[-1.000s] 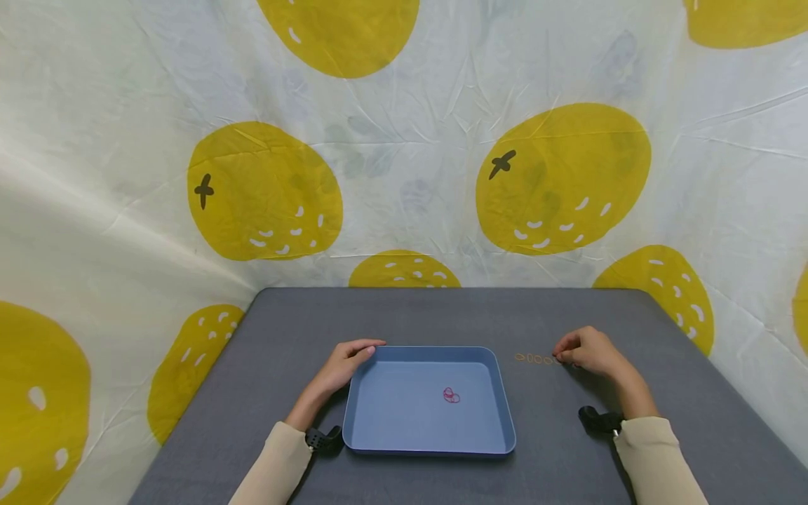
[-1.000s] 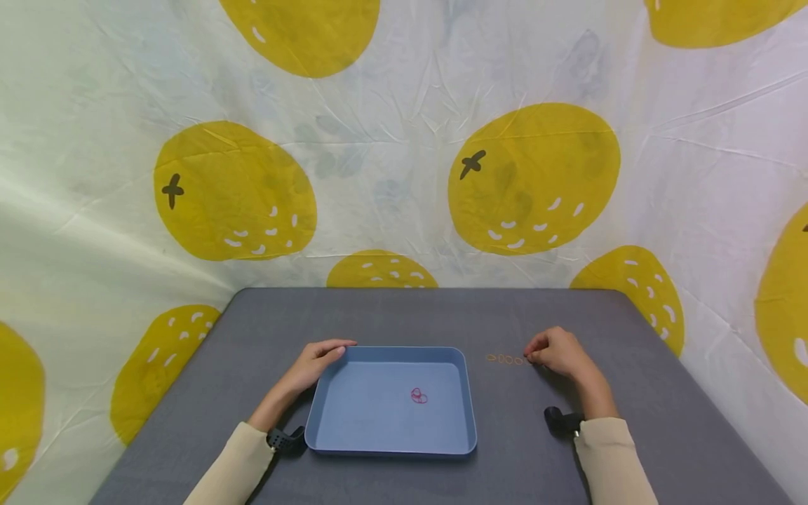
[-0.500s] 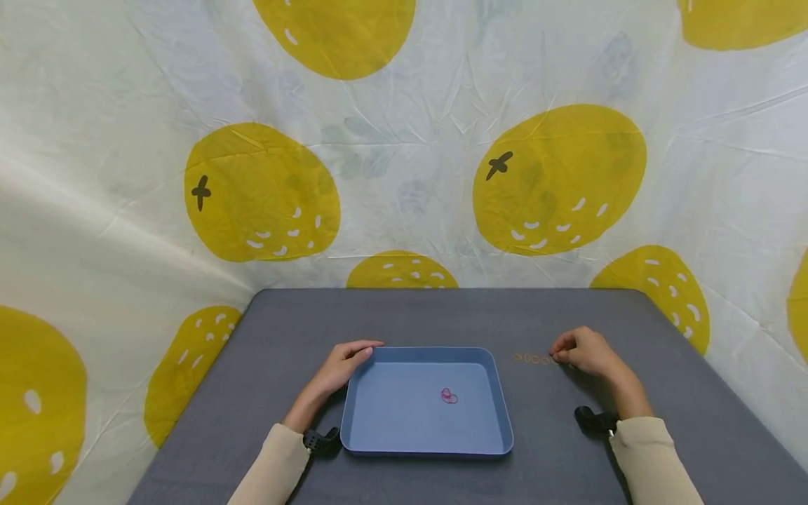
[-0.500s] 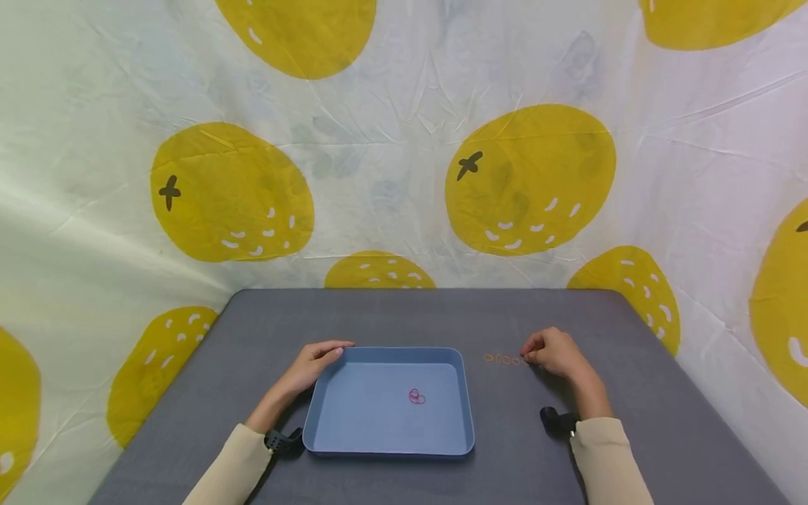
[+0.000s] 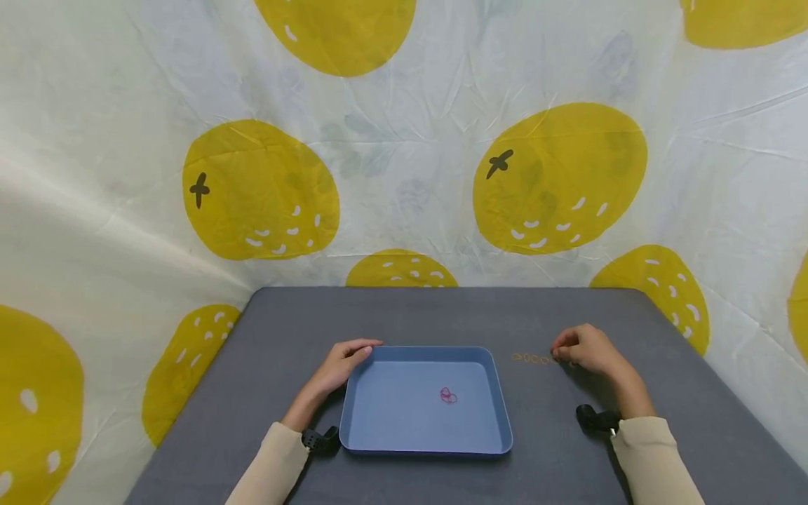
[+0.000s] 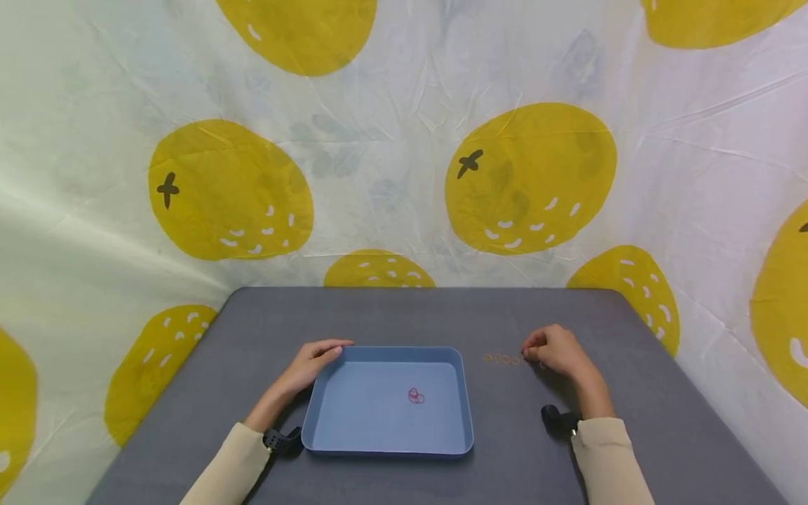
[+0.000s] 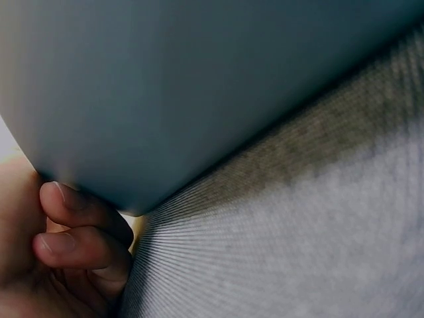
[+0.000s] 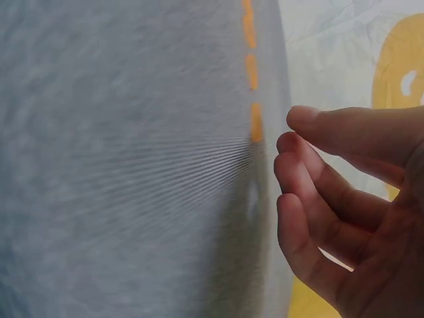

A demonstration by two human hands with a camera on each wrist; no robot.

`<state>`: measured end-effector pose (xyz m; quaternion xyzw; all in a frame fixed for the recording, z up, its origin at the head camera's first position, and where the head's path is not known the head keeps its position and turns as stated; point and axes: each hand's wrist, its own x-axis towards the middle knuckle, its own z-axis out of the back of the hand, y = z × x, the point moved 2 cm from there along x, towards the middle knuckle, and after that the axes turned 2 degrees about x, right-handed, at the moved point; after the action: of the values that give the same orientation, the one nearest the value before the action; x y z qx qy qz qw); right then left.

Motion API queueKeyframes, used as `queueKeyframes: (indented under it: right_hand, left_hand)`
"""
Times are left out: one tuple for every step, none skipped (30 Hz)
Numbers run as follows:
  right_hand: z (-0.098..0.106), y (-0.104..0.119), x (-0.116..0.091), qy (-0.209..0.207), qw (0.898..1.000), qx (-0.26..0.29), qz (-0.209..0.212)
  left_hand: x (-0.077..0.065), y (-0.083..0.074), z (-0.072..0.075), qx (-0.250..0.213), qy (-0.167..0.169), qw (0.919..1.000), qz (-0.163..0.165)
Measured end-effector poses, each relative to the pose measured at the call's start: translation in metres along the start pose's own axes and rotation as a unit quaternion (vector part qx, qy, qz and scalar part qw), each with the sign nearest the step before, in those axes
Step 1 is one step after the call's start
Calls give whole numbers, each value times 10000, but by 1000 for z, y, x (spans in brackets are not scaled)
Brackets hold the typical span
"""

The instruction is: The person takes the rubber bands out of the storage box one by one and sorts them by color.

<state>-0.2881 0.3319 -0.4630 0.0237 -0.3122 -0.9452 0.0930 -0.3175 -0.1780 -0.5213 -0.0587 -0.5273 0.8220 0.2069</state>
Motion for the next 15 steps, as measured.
queueKeyframes:
  right_hand:
    - [0, 1, 0, -31, 10000, -24, 28]
    - [1, 2, 1, -62, 9999, -53, 69]
    - [2, 4, 1, -98, 9999, -87, 88]
    - [3, 6, 2, -128, 9997, -131, 137]
    - [3, 8, 2, -150, 9996, -171, 180]
    - [4, 10, 3, -181, 9994, -202, 224]
    - [5, 13, 3, -188, 9993, -220, 249]
    - [6, 15, 4, -193, 9992, -237, 275]
    - [7, 18, 4, -200, 9990, -253, 297]
    - [7, 21, 4, -192, 9989, -263, 330]
    - [8, 23, 5, -187, 9988, -263, 363]
    - [9, 26, 5, -192, 9987, -270, 399]
    - [9, 30, 5, -193, 9985, -281, 428]
    - [10, 33, 5, -205, 9984, -286, 453]
    - [11, 36, 5, -209, 9982, -296, 475]
  left_hand:
    - [0, 0, 1, 11, 10, 10000, -6]
    - [0, 1, 1, 23, 24, 10000, -30]
    - [-1, 1, 2, 31, 32, 10000, -39]
    - [-1, 1, 2, 19, 45, 10000, -41]
    - [0, 1, 2, 4, 54, 10000, -39]
    - [0, 1, 2, -11, 57, 10000, -37]
    - [0, 1, 2, -24, 60, 10000, -35]
    - [0, 0, 2, -44, 63, 10000, -21]
    - [1, 0, 2, -53, 66, 10000, -2]
    - [2, 0, 2, -60, 72, 10000, 7]
    - [2, 0, 2, -50, 77, 10000, 6]
    - [2, 0, 2, -52, 72, 10000, 8]
    - [2, 0, 2, -49, 73, 10000, 8]
    - [2, 0, 2, -47, 75, 10000, 5]
    - [2, 0, 2, -43, 73, 10000, 1]
